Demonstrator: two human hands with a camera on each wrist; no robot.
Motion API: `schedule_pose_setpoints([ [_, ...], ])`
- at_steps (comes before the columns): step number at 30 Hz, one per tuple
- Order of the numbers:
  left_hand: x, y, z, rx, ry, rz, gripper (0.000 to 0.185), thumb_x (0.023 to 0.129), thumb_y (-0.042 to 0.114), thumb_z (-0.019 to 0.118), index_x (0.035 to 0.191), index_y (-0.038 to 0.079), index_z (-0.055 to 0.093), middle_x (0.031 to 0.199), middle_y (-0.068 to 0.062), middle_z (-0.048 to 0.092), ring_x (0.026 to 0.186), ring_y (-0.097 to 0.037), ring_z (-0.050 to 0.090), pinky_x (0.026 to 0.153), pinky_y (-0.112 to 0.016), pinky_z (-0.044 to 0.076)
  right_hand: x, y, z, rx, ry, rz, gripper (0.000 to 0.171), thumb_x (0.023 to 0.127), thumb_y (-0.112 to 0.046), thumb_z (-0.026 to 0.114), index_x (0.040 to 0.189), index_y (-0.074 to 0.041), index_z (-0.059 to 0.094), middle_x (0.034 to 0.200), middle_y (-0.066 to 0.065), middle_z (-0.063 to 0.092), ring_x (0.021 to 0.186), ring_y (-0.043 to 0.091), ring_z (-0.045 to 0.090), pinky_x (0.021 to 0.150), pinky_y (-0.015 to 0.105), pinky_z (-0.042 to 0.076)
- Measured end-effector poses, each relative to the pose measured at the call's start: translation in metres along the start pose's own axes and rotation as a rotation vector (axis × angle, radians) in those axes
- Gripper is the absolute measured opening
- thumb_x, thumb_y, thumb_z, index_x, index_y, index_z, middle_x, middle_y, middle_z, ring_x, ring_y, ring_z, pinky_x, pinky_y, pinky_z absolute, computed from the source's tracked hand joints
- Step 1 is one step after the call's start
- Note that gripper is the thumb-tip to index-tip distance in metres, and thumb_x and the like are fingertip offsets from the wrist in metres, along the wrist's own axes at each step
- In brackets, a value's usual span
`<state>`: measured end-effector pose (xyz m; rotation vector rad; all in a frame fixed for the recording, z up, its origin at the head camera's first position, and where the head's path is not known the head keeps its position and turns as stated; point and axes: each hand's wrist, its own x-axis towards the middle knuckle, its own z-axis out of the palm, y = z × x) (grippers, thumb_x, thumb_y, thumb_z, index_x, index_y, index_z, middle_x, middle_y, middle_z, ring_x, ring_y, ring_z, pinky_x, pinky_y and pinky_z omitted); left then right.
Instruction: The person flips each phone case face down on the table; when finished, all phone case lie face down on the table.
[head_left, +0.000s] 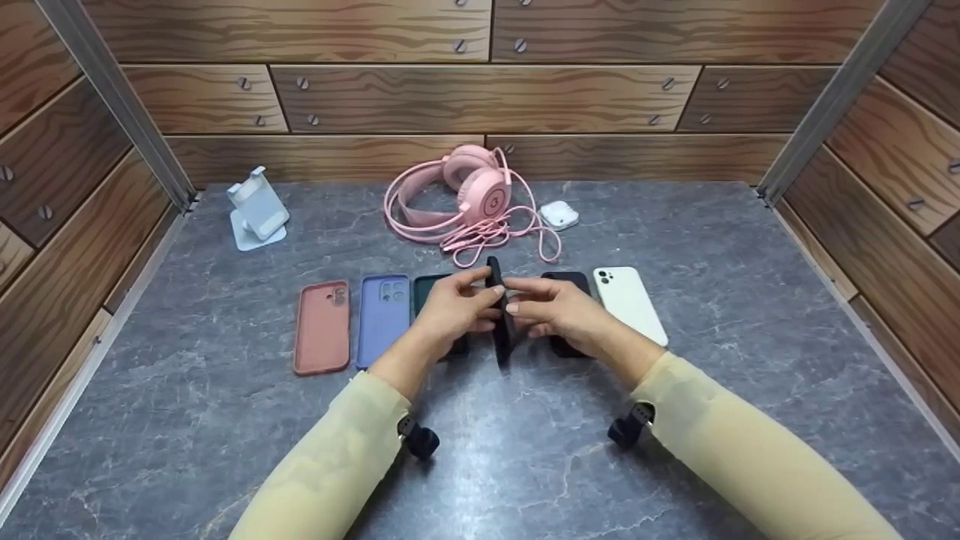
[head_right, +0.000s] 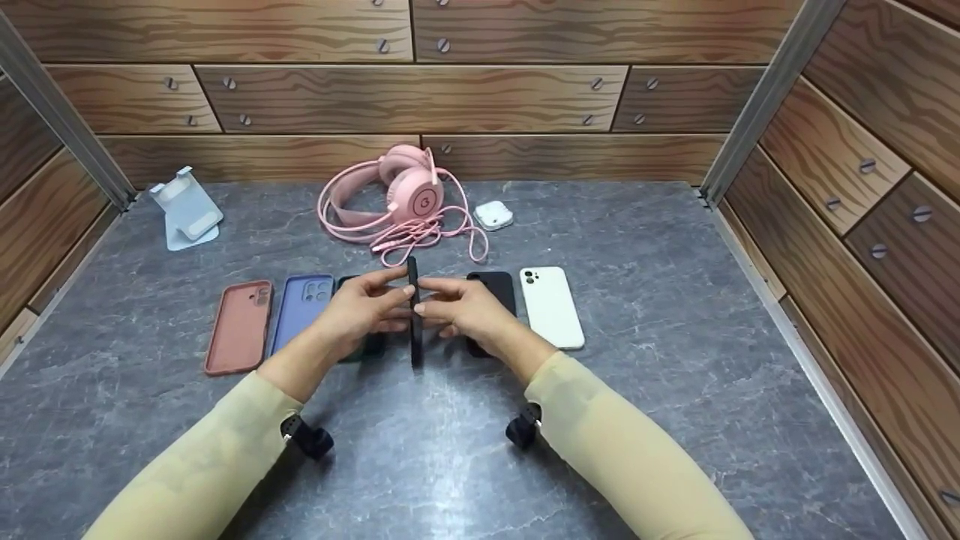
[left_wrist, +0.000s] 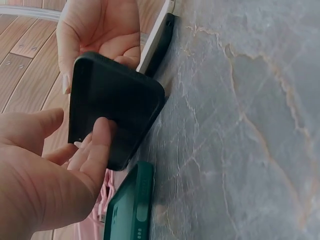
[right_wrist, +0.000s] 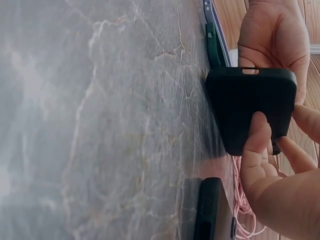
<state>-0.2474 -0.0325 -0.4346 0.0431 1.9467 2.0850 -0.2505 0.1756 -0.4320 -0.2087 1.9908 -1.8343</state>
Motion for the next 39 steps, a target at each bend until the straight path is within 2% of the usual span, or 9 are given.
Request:
schedule_pose_setpoints([
  [6,0.0,0.0,0.001,-0.051,0.015,-0.025,0.055,0.103,0.01,0.07,0.156,0.008,0.054,0.126,-0.025,0.069,0.097,-0.027,0.076,0.082,-0.039,0.063,0.002,0.002,0.0,-0.048,-0.024,-0.025,0.059,0.098,-0.005,0.073,0.154,-0.006,0.056,0.133,0.018,0.069,0.104,0.027,0.072,0.081,0.035,0.059],
  [14,0.003,0.001,0.001,-0.092,0.049,-0.058,0.055,0.102,0.005,0.071,0.154,0.006,0.055,0.123,-0.023,0.069,0.094,-0.025,0.076,0.076,-0.036,0.063,0.005,0.005,0.001,-0.093,-0.027,-0.054,0.06,0.095,-0.007,0.076,0.153,-0.007,0.058,0.137,0.022,0.065,0.104,0.024,0.072,0.085,0.04,0.06],
  [18,0.002,0.002,0.0,-0.099,0.054,-0.052,0.053,0.101,0.004,0.07,0.152,0.005,0.056,0.121,-0.023,0.071,0.095,-0.027,0.076,0.072,-0.034,0.063,0.007,0.005,0.003,-0.155,-0.01,-0.072,0.061,0.093,-0.007,0.079,0.151,-0.009,0.061,0.136,0.02,0.065,0.104,0.023,0.069,0.08,0.037,0.06],
  [22,0.001,0.002,-0.001,-0.109,0.046,-0.034,0.052,0.101,0.002,0.069,0.152,0.003,0.056,0.122,-0.025,0.072,0.096,-0.027,0.077,0.07,-0.033,0.063,0.008,0.005,0.006,-0.235,0.02,-0.1,0.061,0.092,-0.008,0.081,0.149,-0.009,0.063,0.133,0.019,0.068,0.097,0.019,0.067,0.072,0.031,0.056],
  [29,0.0,0.002,-0.006,-0.128,0.045,-0.021,0.052,0.1,-0.003,0.068,0.151,0.001,0.056,0.124,-0.027,0.071,0.096,-0.027,0.075,0.07,-0.034,0.063,0.009,0.006,0.012,-0.284,0.037,-0.154,0.06,0.092,-0.008,0.081,0.148,-0.004,0.061,0.129,0.024,0.069,0.089,0.016,0.069,0.067,0.028,0.054],
  [32,-0.001,0.0,-0.009,-0.128,0.044,-0.018,0.052,0.1,-0.004,0.066,0.151,0.0,0.056,0.128,-0.028,0.07,0.095,-0.027,0.075,0.068,-0.033,0.062,0.01,0.006,0.013,-0.306,0.049,-0.142,0.065,0.092,-0.009,0.082,0.151,-0.003,0.058,0.129,0.025,0.069,0.094,0.019,0.069,0.069,0.027,0.054],
  [35,-0.001,-0.001,-0.011,-0.131,0.042,-0.021,0.053,0.1,-0.006,0.065,0.152,0.0,0.054,0.129,-0.029,0.069,0.095,-0.028,0.075,0.067,-0.033,0.062,0.009,0.006,0.014,-0.322,0.067,-0.104,0.072,0.092,-0.011,0.083,0.156,-0.003,0.052,0.13,0.025,0.068,0.106,0.024,0.07,0.076,0.027,0.055],
  [39,-0.002,-0.003,-0.013,-0.132,0.045,-0.025,0.056,0.1,-0.006,0.064,0.154,0.001,0.052,0.129,-0.028,0.069,0.096,-0.03,0.075,0.068,-0.033,0.062,0.009,0.005,0.015,-0.334,0.088,-0.062,0.079,0.091,-0.013,0.085,0.159,-0.005,0.047,0.131,0.024,0.067,0.113,0.028,0.069,0.081,0.033,0.059],
])
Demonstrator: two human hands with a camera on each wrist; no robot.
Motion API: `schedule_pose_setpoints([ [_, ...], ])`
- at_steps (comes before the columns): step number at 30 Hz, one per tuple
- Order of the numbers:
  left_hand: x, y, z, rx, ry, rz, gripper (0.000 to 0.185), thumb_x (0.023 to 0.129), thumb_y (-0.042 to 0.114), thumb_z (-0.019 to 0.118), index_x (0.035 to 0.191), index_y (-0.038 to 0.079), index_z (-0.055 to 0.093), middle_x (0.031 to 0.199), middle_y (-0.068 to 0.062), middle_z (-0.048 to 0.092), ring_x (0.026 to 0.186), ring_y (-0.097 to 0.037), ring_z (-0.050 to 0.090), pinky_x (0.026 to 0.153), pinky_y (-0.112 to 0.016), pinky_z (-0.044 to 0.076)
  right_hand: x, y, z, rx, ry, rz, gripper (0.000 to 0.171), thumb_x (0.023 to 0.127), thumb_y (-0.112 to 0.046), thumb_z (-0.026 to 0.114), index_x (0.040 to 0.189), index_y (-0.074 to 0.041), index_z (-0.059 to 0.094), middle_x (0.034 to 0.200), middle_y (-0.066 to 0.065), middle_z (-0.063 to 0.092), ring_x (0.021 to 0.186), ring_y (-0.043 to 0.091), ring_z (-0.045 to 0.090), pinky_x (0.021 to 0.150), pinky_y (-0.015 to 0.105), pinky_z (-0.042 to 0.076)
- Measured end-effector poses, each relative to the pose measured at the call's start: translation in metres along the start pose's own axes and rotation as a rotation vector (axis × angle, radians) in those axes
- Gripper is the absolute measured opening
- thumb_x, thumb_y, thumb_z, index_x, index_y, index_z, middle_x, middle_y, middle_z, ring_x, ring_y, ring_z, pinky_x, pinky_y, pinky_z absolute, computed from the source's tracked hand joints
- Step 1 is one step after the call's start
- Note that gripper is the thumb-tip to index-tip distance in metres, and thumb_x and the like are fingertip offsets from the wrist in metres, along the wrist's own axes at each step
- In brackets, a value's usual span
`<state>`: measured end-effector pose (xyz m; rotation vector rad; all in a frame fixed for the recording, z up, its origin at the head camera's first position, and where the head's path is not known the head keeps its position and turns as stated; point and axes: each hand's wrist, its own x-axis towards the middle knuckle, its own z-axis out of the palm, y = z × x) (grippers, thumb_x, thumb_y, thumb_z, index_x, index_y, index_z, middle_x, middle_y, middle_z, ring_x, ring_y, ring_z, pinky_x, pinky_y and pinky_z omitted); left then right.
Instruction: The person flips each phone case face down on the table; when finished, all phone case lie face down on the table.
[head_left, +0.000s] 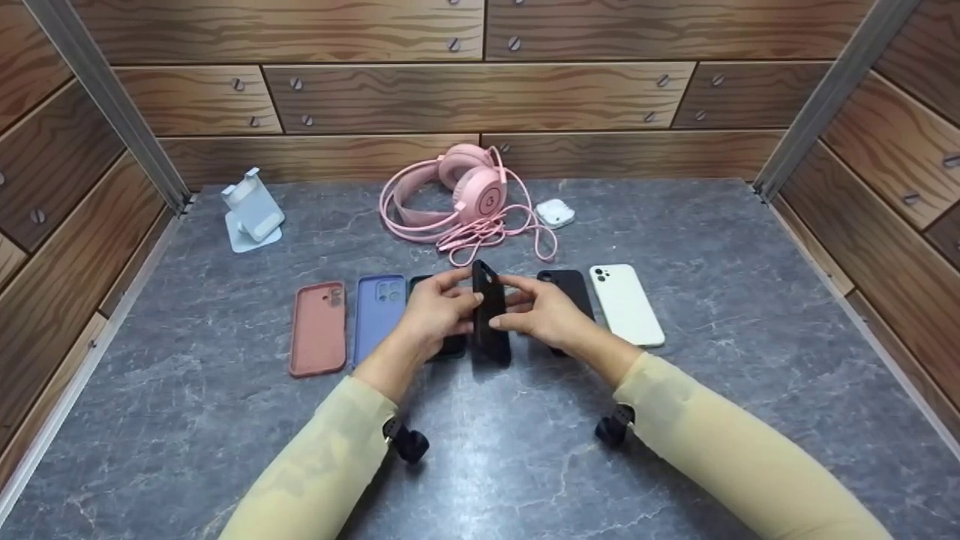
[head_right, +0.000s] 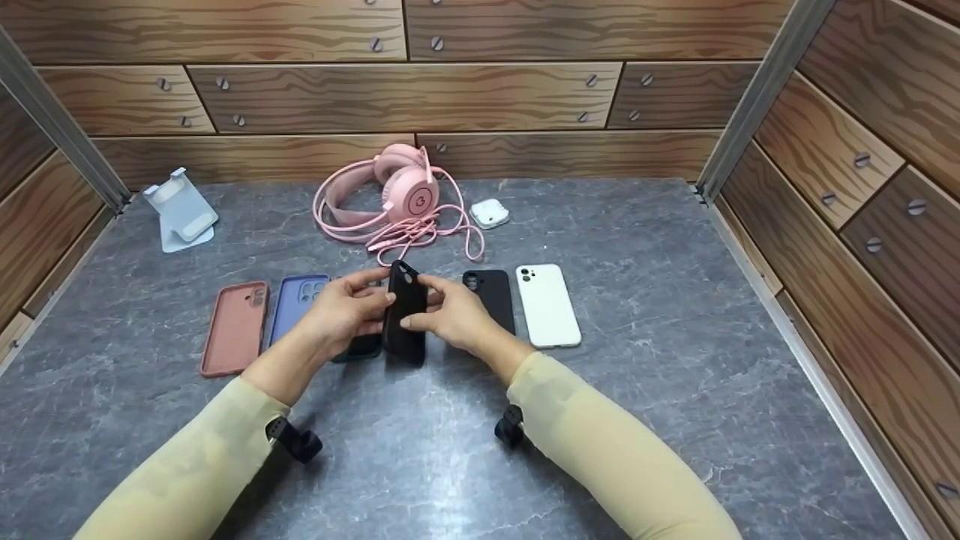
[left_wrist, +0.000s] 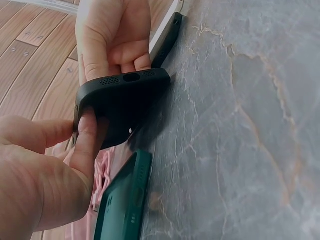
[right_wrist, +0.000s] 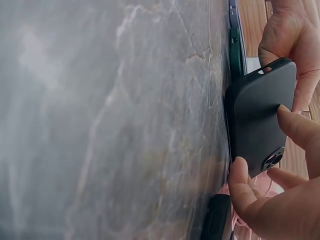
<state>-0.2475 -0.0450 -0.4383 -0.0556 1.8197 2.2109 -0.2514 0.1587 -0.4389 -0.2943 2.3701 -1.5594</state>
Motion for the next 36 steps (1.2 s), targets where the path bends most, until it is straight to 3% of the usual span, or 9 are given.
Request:
schedule_pose_setpoints([
  [6,-0.001,-0.002,-0.002,-0.012,0.012,-0.002,0.058,0.1,-0.007,0.064,0.155,0.002,0.051,0.124,-0.023,0.072,0.086,-0.024,0.073,0.068,-0.034,0.062,-0.002,-0.004,0.002,-0.024,0.018,0.039,0.084,0.09,-0.016,0.087,0.161,-0.005,0.044,0.127,0.024,0.069,0.103,0.026,0.07,0.079,0.039,0.061],
  [14,-0.002,-0.005,-0.004,-0.041,-0.006,0.021,0.058,0.099,-0.007,0.064,0.155,0.004,0.051,0.12,-0.02,0.073,0.084,-0.022,0.074,0.066,-0.034,0.061,0.0,-0.002,0.002,-0.035,0.038,0.077,0.091,0.089,-0.019,0.088,0.162,0.0,0.038,0.124,0.024,0.071,0.086,0.022,0.069,0.069,0.034,0.058],
  [28,-0.005,-0.005,-0.003,-0.04,0.0,0.027,0.06,0.101,-0.003,0.065,0.158,0.008,0.05,0.122,-0.019,0.073,0.092,-0.024,0.074,0.07,-0.035,0.062,0.0,-0.001,-0.008,0.0,0.079,0.04,0.087,0.087,-0.016,0.089,0.159,0.001,0.044,0.12,0.022,0.071,0.103,0.025,0.068,0.082,0.031,0.057],
  [33,-0.004,-0.005,-0.004,0.027,-0.008,0.054,0.059,0.102,0.001,0.068,0.158,0.009,0.05,0.114,-0.02,0.076,0.091,-0.024,0.075,0.069,-0.034,0.062,-0.001,0.0,-0.012,0.005,0.097,0.014,0.086,0.086,-0.015,0.089,0.159,-0.001,0.045,0.12,0.023,0.071,0.108,0.028,0.066,0.085,0.031,0.057],
  [36,-0.004,-0.004,-0.005,0.127,0.003,0.081,0.058,0.103,0.006,0.07,0.157,0.01,0.053,0.103,-0.015,0.078,0.083,-0.021,0.074,0.063,-0.03,0.059,-0.002,0.0,-0.014,0.001,0.099,0.008,0.086,0.086,-0.015,0.089,0.16,-0.002,0.045,0.12,0.023,0.071,0.109,0.029,0.066,0.086,0.031,0.057],
])
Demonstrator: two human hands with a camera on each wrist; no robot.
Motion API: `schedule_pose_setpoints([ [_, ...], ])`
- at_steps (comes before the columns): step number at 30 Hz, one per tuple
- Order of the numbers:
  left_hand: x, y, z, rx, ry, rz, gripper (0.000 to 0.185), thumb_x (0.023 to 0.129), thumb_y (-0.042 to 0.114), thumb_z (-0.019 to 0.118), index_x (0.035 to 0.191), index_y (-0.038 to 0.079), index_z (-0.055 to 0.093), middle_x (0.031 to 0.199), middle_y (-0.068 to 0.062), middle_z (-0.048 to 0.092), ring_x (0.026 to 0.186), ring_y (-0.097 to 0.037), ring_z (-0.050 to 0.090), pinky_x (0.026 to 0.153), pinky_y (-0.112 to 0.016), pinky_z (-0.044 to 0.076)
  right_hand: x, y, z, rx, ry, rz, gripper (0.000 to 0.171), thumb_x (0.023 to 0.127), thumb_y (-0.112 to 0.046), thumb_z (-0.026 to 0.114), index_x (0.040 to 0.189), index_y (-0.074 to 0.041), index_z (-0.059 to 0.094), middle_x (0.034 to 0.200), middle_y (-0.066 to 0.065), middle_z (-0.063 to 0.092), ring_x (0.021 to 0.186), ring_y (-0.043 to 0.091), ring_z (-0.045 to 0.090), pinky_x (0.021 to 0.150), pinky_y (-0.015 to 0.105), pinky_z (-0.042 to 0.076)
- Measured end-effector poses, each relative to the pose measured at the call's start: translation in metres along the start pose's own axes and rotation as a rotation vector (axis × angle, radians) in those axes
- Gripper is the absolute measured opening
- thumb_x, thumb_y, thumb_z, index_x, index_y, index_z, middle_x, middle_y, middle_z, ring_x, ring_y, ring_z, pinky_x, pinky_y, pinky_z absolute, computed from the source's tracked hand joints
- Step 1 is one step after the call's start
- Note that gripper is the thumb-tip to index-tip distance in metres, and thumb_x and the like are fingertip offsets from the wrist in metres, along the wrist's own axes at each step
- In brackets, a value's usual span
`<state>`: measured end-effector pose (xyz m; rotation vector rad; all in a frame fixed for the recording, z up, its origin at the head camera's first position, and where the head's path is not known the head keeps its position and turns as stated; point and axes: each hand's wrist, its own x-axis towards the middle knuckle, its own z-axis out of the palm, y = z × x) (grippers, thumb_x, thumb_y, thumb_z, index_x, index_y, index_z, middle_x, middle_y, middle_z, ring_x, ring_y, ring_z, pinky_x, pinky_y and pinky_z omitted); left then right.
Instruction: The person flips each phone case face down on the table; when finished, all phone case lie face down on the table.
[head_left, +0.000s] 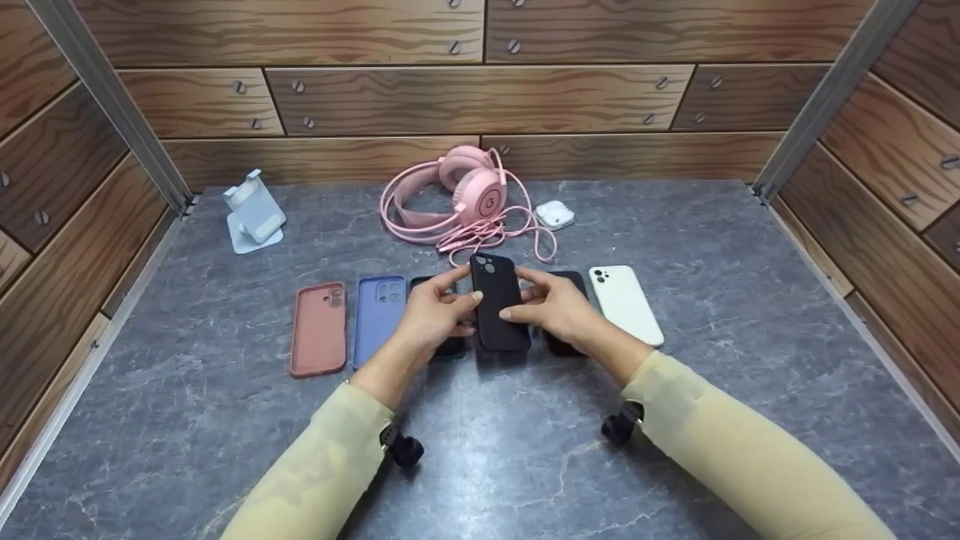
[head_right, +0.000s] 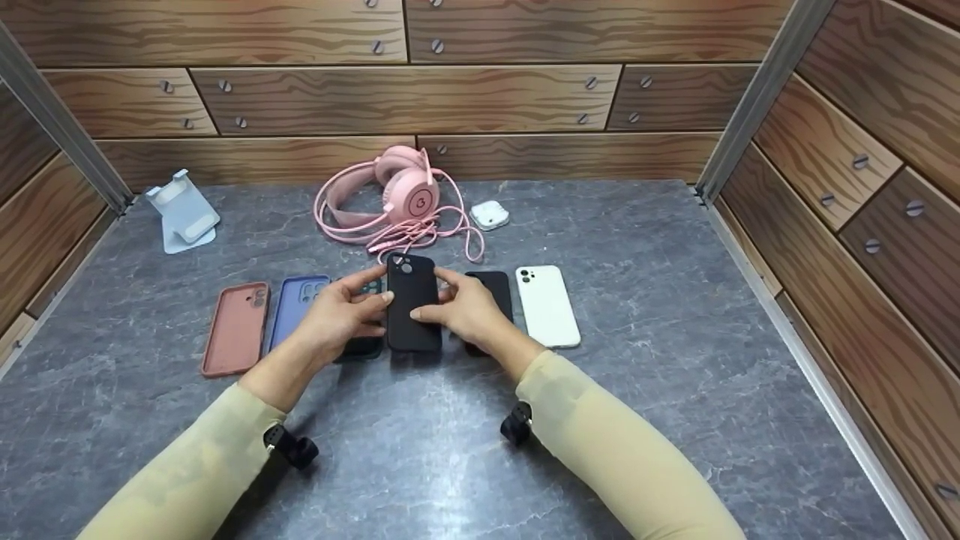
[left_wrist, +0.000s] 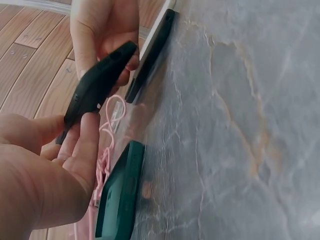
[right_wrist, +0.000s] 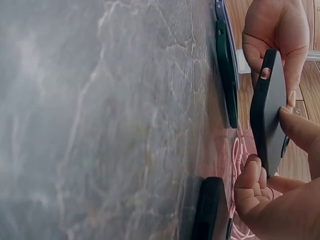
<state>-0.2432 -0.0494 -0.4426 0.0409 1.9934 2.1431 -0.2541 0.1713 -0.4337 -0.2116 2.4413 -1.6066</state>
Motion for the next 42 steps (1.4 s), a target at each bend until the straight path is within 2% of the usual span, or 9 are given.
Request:
schedule_pose_setpoints([
  [5,-0.001,0.001,0.0,0.185,0.014,0.046,0.061,0.101,0.014,0.075,0.158,0.015,0.053,0.083,-0.008,0.071,0.075,-0.024,0.066,0.06,-0.028,0.048,-0.001,0.002,-0.003,-0.002,-0.006,-0.005,0.085,0.087,-0.017,0.088,0.16,-0.003,0.045,0.119,0.021,0.071,0.108,0.028,0.066,0.084,0.029,0.056],
  [12,0.001,0.001,0.004,0.315,0.004,0.115,0.068,0.098,0.012,0.078,0.159,0.01,0.05,0.09,-0.006,0.068,0.078,-0.016,0.059,0.068,-0.027,0.048,0.0,0.006,-0.009,-0.046,0.004,-0.053,0.082,0.088,-0.013,0.085,0.159,-0.001,0.046,0.115,0.02,0.071,0.102,0.025,0.066,0.083,0.026,0.053],
  [20,0.007,0.0,0.013,0.372,0.041,0.116,0.068,0.096,0.009,0.08,0.158,0.011,0.052,0.092,-0.007,0.064,0.075,-0.015,0.058,0.065,-0.027,0.049,0.001,0.008,-0.014,-0.116,0.041,-0.056,0.08,0.087,-0.008,0.086,0.158,-0.002,0.049,0.111,0.016,0.069,0.096,0.023,0.066,0.082,0.024,0.053],
  [27,0.007,-0.001,0.017,0.445,0.081,0.09,0.066,0.095,0.013,0.082,0.155,0.011,0.056,0.093,-0.006,0.067,0.079,-0.017,0.061,0.068,-0.028,0.05,0.002,0.01,-0.017,-0.158,0.045,-0.054,0.078,0.087,-0.008,0.086,0.156,-0.002,0.051,0.108,0.016,0.07,0.094,0.023,0.067,0.08,0.025,0.053],
  [37,0.007,-0.007,0.019,0.486,0.078,0.058,0.066,0.095,0.014,0.082,0.155,0.009,0.055,0.092,-0.005,0.069,0.071,-0.015,0.063,0.062,-0.029,0.053,0.003,0.014,-0.018,-0.229,0.027,-0.026,0.076,0.087,-0.013,0.087,0.154,0.001,0.053,0.111,0.016,0.072,0.1,0.026,0.067,0.086,0.035,0.054],
  [42,0.007,-0.01,0.019,0.499,0.081,0.052,0.066,0.095,0.014,0.082,0.155,0.009,0.055,0.091,-0.006,0.069,0.071,-0.015,0.064,0.062,-0.029,0.053,0.003,0.014,-0.015,-0.247,0.026,-0.011,0.076,0.087,-0.014,0.087,0.154,-0.001,0.053,0.113,0.016,0.071,0.1,0.026,0.067,0.086,0.035,0.055],
])
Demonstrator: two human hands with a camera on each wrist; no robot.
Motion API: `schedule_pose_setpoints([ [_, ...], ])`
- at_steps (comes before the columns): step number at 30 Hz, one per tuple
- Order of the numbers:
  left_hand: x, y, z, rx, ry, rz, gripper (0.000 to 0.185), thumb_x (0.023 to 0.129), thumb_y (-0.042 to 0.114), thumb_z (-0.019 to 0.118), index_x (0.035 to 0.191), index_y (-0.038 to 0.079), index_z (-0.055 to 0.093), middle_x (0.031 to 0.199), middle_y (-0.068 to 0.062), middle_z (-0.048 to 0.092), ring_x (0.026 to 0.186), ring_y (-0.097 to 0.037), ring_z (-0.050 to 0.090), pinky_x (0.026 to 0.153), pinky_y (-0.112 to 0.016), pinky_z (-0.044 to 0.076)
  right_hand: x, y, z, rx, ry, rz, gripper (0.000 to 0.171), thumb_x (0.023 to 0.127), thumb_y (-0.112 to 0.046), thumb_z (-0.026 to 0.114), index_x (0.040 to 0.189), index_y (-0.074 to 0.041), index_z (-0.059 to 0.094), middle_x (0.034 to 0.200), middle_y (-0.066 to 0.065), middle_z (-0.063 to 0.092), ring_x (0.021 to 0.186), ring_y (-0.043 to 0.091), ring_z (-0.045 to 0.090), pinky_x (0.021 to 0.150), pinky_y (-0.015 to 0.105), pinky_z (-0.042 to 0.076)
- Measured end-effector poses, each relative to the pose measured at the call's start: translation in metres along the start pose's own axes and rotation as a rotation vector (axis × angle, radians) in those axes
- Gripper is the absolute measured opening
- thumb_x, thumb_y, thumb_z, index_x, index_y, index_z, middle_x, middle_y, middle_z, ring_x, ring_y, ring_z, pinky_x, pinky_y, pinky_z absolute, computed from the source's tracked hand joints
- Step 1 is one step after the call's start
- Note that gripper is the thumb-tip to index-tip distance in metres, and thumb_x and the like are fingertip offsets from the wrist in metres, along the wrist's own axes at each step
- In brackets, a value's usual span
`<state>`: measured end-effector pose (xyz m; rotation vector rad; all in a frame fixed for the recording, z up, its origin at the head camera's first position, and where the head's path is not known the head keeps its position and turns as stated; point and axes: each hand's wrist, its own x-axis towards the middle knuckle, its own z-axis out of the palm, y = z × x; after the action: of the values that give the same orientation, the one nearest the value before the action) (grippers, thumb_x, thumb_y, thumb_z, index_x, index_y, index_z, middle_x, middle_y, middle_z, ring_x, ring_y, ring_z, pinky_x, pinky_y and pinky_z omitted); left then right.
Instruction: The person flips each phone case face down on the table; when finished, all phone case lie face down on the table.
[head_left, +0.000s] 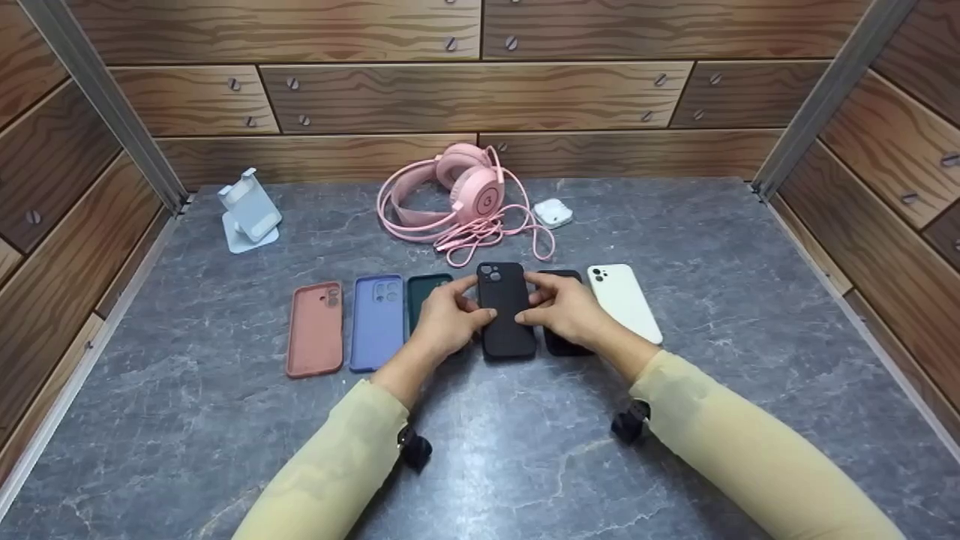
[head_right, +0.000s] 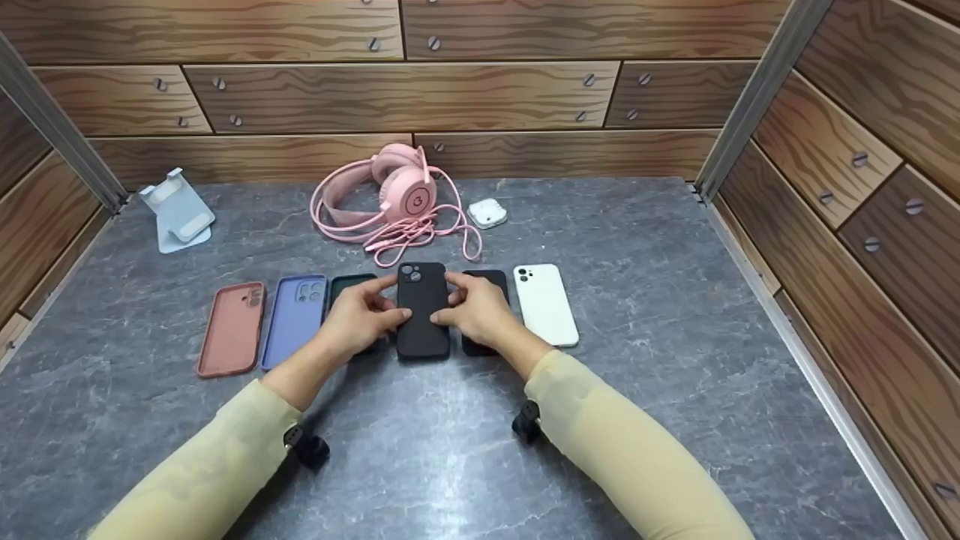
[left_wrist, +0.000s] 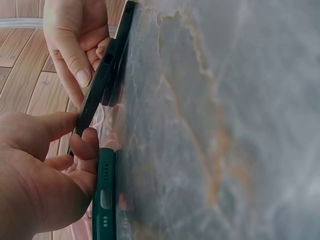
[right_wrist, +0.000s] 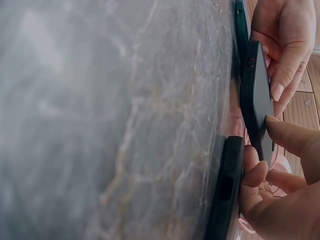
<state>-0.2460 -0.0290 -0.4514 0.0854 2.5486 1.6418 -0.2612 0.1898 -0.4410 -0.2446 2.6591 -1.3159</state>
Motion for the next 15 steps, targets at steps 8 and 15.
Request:
schedule_pose_setpoints([
  [8,0.0006,-0.0027,0.0003,0.032,0.003,-0.006,0.066,0.095,0.016,0.082,0.154,0.007,0.056,0.091,-0.006,0.07,0.072,-0.016,0.064,0.064,-0.029,0.052,-0.0002,-0.0006,0.002,-0.031,-0.005,0.016,0.076,0.088,-0.016,0.087,0.155,-0.002,0.053,0.113,0.015,0.07,0.098,0.025,0.066,0.085,0.036,0.054],
  [15,0.0032,-0.0022,0.002,0.05,0.004,-0.01,0.066,0.094,0.018,0.083,0.153,0.006,0.057,0.092,-0.006,0.07,0.074,-0.016,0.064,0.065,-0.03,0.052,-0.0007,-0.0029,0.0013,-0.061,-0.001,0.009,0.077,0.088,-0.015,0.087,0.155,-0.001,0.053,0.112,0.016,0.071,0.098,0.026,0.068,0.087,0.038,0.055],
])
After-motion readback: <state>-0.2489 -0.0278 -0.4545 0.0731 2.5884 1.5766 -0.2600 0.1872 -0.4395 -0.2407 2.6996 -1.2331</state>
